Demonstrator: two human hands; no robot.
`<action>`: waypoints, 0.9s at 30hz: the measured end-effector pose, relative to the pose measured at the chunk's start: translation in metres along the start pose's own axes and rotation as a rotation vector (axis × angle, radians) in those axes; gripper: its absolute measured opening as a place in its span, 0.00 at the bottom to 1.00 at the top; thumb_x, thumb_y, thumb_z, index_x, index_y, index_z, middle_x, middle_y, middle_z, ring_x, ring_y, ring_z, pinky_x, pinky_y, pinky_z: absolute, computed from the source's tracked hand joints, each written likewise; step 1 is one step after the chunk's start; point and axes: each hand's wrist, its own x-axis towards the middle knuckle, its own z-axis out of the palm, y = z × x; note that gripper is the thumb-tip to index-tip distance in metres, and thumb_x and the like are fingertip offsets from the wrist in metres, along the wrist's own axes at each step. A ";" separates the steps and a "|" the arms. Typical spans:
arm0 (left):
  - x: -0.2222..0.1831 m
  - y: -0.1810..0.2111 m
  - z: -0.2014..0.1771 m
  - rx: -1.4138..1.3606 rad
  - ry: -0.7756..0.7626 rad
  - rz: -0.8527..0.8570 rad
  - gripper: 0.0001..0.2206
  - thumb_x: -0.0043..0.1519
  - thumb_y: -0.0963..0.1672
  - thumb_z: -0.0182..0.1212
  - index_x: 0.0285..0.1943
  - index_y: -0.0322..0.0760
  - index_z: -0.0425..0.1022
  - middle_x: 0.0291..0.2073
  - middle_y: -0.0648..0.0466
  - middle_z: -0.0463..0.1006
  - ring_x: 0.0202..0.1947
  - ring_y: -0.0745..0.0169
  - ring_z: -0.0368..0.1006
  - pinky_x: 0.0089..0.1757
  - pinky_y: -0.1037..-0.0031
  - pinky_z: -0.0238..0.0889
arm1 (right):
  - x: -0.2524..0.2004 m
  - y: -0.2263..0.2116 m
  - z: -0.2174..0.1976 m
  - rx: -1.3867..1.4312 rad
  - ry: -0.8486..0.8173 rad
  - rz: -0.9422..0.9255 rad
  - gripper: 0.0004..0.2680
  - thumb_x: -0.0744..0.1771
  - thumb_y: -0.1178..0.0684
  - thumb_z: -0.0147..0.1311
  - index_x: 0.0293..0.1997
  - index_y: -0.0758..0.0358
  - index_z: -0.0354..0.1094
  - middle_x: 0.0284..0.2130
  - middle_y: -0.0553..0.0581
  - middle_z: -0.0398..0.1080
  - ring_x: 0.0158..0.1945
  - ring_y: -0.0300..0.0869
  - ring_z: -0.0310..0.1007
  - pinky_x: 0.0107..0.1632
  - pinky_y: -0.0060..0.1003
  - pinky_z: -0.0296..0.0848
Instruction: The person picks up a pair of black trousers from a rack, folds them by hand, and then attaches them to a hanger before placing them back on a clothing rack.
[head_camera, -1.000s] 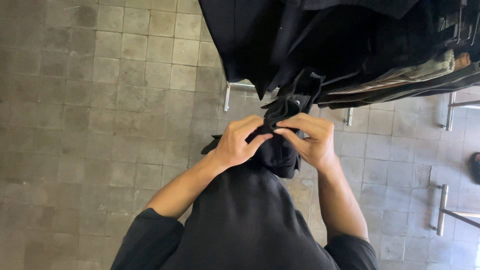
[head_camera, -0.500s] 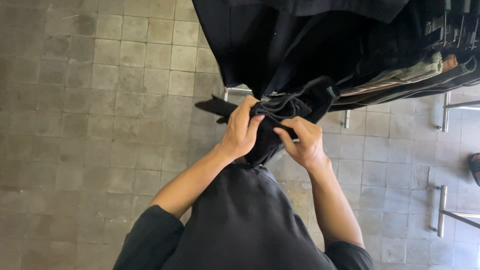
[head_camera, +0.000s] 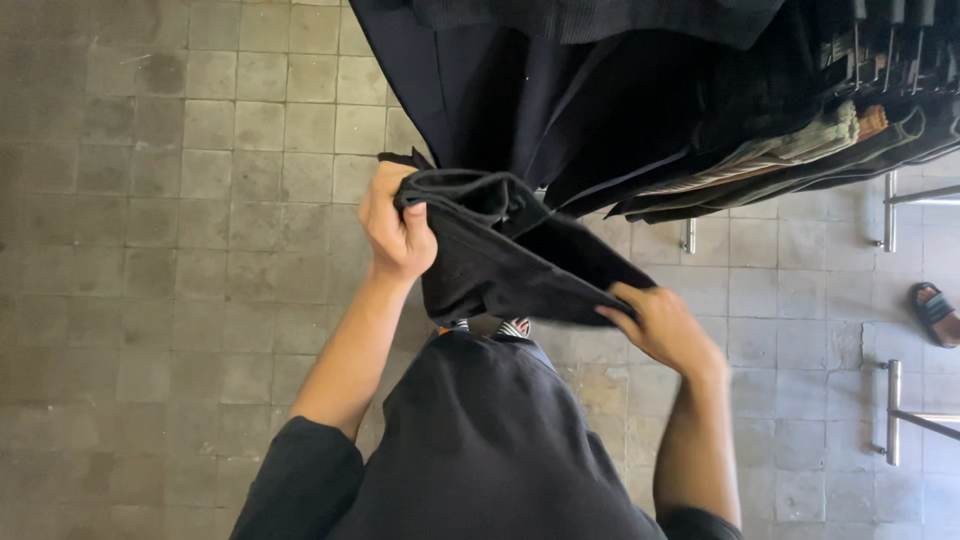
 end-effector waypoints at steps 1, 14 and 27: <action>-0.005 -0.008 0.000 0.002 0.000 0.000 0.21 0.72 0.51 0.42 0.36 0.31 0.70 0.27 0.50 0.70 0.23 0.50 0.69 0.33 0.69 0.66 | -0.011 -0.002 -0.012 0.000 -0.001 -0.002 0.04 0.67 0.52 0.56 0.39 0.61 0.71 0.25 0.70 0.76 0.34 0.69 0.76 0.40 0.57 0.72; -0.053 0.004 0.010 -0.107 -0.160 -0.325 0.24 0.72 0.56 0.40 0.50 0.30 0.69 0.40 0.44 0.78 0.39 0.47 0.78 0.42 0.64 0.69 | -0.044 -0.061 -0.070 -0.350 0.468 -0.237 0.17 0.66 0.43 0.63 0.54 0.64 0.72 0.51 0.59 0.75 0.51 0.51 0.77 0.52 0.45 0.73; -0.050 0.009 0.017 -0.279 -0.156 -0.214 0.20 0.64 0.56 0.62 0.34 0.37 0.76 0.24 0.55 0.81 0.19 0.55 0.75 0.28 0.75 0.68 | 0.064 -0.020 0.053 -0.046 0.697 -0.670 0.19 0.63 0.52 0.69 0.58 0.69 0.71 0.39 0.59 0.79 0.33 0.50 0.81 0.35 0.39 0.79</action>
